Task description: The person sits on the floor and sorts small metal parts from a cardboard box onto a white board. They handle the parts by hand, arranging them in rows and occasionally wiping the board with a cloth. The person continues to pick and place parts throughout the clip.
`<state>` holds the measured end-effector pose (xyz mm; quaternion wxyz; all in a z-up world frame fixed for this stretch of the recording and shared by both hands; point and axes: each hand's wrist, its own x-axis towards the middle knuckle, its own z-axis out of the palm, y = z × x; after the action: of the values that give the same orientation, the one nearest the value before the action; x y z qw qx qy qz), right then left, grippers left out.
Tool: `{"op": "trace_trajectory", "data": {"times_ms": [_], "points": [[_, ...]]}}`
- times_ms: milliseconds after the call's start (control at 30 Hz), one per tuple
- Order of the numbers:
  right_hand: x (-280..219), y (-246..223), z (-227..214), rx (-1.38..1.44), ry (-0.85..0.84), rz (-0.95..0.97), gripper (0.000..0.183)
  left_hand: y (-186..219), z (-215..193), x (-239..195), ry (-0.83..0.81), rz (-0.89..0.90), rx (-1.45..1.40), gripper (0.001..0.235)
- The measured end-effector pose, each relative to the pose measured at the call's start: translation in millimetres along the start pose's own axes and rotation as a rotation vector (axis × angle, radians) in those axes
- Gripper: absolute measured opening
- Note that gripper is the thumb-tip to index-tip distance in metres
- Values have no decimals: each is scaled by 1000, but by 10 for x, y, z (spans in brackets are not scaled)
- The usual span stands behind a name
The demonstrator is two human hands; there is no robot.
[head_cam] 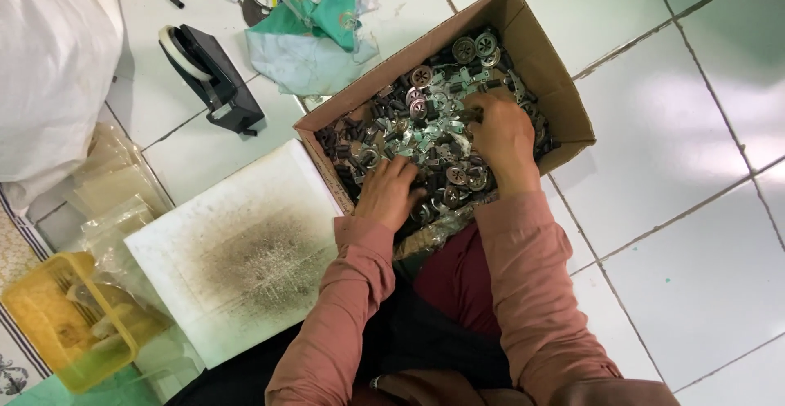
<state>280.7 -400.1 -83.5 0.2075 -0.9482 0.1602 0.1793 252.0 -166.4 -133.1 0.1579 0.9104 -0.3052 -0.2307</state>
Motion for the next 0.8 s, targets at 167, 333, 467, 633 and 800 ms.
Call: {"op": "trace_trajectory", "data": {"times_ms": [167,333,467,633,800], "points": [[-97,29,292,-85,-65,-49,41,-49,-41,42,273,-47,-206,16],[-169,-399,354,-266,56,-157,10,20,-320,16,394,-76,-564,22],[252,-127,608,-183,106,-91,6,56,-399,-12,378,-174,-862,27],[189,144,376,187,34,-46,13,-48,-295,7,372,-158,-1022,31],[111,60,208,98,270,-135,18,-97,-205,37,371,-209,-1128,35]]}}
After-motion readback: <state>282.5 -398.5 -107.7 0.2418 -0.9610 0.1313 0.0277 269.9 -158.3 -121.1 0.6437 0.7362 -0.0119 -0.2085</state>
